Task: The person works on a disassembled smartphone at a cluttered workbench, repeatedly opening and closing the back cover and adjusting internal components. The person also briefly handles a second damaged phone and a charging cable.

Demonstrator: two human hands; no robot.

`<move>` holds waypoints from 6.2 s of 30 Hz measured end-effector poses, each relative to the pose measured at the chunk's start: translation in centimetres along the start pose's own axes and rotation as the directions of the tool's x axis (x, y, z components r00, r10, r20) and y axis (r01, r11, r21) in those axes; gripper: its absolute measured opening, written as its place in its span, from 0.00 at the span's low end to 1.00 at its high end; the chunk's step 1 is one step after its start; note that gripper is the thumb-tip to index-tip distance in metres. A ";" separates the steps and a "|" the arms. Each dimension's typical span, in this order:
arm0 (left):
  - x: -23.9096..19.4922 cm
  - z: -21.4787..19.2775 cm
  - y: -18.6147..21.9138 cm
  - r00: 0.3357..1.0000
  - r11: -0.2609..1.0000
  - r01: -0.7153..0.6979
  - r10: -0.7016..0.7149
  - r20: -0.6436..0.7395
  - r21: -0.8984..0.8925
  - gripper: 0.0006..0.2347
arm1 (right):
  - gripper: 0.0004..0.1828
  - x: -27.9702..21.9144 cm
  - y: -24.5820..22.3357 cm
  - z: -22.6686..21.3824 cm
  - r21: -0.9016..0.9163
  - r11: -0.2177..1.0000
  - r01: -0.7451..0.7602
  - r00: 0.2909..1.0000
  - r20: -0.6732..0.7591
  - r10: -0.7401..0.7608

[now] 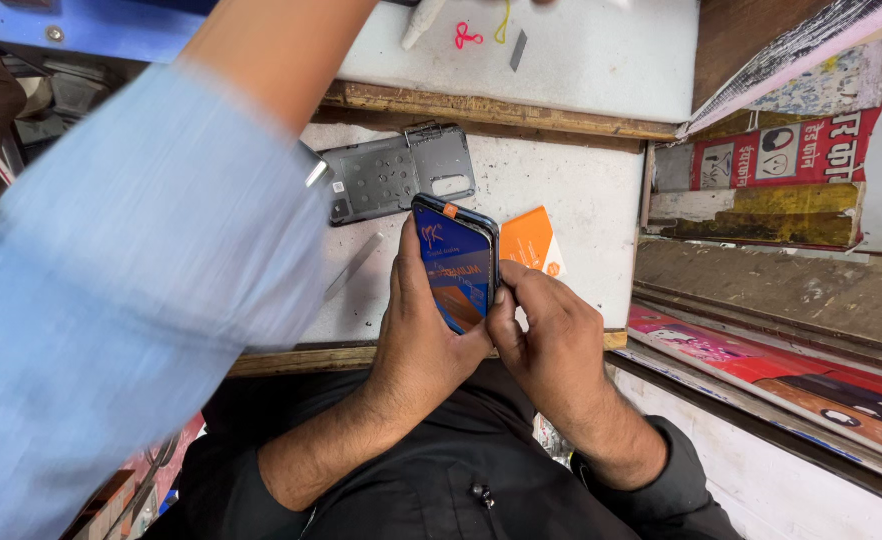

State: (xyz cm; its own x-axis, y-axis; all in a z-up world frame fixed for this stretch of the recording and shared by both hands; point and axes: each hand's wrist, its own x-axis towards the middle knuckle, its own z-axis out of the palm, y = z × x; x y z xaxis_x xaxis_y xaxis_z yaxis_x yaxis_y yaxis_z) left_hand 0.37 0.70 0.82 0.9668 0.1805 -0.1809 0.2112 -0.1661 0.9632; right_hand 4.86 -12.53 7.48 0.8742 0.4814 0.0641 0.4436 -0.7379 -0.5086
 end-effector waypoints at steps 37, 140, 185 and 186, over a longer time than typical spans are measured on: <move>0.6 0.0 -0.3 0.986 0.979 -0.168 0.165 0.040 0.114 0.50 | 0.13 1.8 1.3 -1.0 0.171 0.985 0.020 1.000 -0.003 -0.020; 1.6 0.9 -0.5 0.911 0.964 -0.251 0.204 0.358 0.089 0.31 | 0.23 2.0 8.0 5.2 0.953 -0.301 0.029 0.900 0.106 0.423; 1.5 -1.2 0.1 0.957 0.913 -0.255 0.192 0.219 0.317 0.14 | 0.25 1.4 7.3 5.2 0.985 -0.167 -0.036 0.943 0.089 0.319; 1.4 -1.2 0.0 0.956 0.911 -0.258 0.192 0.222 0.323 0.15 | 0.25 1.4 7.2 5.2 0.989 -0.145 -0.039 0.942 0.085 0.323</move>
State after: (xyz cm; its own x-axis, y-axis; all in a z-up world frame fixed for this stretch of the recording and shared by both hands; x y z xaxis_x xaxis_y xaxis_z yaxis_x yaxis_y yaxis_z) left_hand 1.60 2.09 0.78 0.9967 -0.0743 -0.0320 -0.0105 -0.5111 0.8595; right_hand 8.24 -14.70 -0.58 0.9505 0.2554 -0.1771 -0.2942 0.5560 -0.7774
